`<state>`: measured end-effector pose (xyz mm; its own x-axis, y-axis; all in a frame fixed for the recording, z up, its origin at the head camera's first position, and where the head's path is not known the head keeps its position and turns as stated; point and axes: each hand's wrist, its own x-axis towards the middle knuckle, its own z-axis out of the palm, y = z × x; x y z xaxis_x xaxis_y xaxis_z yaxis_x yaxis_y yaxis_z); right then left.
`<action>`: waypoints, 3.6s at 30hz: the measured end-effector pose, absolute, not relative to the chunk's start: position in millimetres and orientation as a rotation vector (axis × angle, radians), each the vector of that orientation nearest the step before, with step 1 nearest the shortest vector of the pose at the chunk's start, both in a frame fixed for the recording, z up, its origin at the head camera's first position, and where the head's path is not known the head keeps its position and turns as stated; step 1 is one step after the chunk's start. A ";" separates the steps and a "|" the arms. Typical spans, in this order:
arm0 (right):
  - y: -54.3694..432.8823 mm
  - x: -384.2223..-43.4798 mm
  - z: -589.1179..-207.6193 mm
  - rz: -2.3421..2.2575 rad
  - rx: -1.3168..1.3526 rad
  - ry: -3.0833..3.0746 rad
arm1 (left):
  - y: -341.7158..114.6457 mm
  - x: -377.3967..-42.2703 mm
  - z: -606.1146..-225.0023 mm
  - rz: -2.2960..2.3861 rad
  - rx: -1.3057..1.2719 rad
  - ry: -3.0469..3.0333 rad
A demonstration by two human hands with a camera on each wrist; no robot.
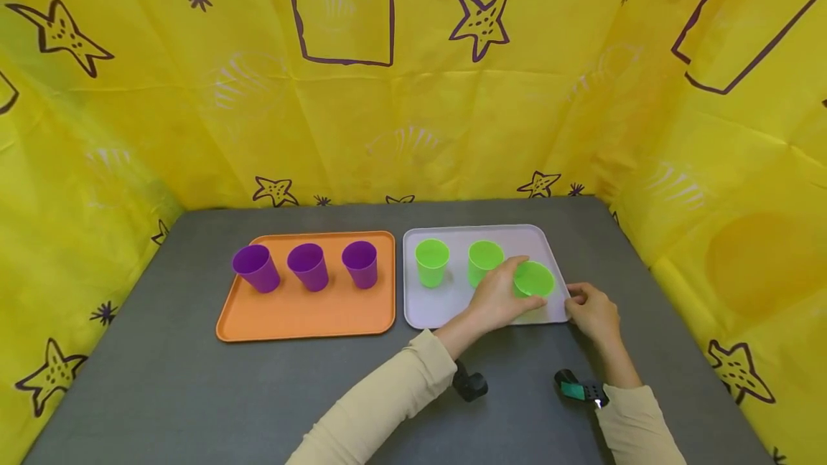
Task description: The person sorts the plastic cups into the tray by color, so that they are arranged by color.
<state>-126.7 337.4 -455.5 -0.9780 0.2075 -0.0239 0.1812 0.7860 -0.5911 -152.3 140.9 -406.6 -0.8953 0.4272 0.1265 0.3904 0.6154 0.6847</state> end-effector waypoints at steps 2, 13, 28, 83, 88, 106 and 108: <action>337.3 -126.9 -456.2 0.962 -0.325 -2.928 | 143.2 -153.9 -407.6 1.168 0.669 2.782; 335.0 -124.6 -455.1 0.977 -0.338 -2.929 | 152.1 -156.8 -412.1 1.094 0.604 2.787; 333.9 -123.8 -454.3 0.992 -0.356 -2.936 | 164.0 -161.2 -418.4 0.988 0.579 2.837; 336.4 -126.0 -460.7 0.961 -0.329 -2.906 | 184.2 -178.4 -415.0 1.217 0.422 2.762; 334.0 -126.5 -458.9 0.980 -0.330 -2.911 | 180.9 -175.7 -408.5 1.188 0.499 2.799; 338.4 -125.1 -458.0 0.936 -0.291 -2.933 | 159.9 -154.9 -370.4 1.054 0.809 2.808; 338.5 -125.2 -457.8 0.934 -0.284 -2.933 | 151.4 -154.0 -368.8 1.016 0.875 2.798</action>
<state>-125.2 338.5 -457.8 -0.9819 0.1895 -0.0073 0.1588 0.8007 -0.5776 -154.0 151.4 -368.8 -0.8402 0.5211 0.1499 0.4958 0.6265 0.6014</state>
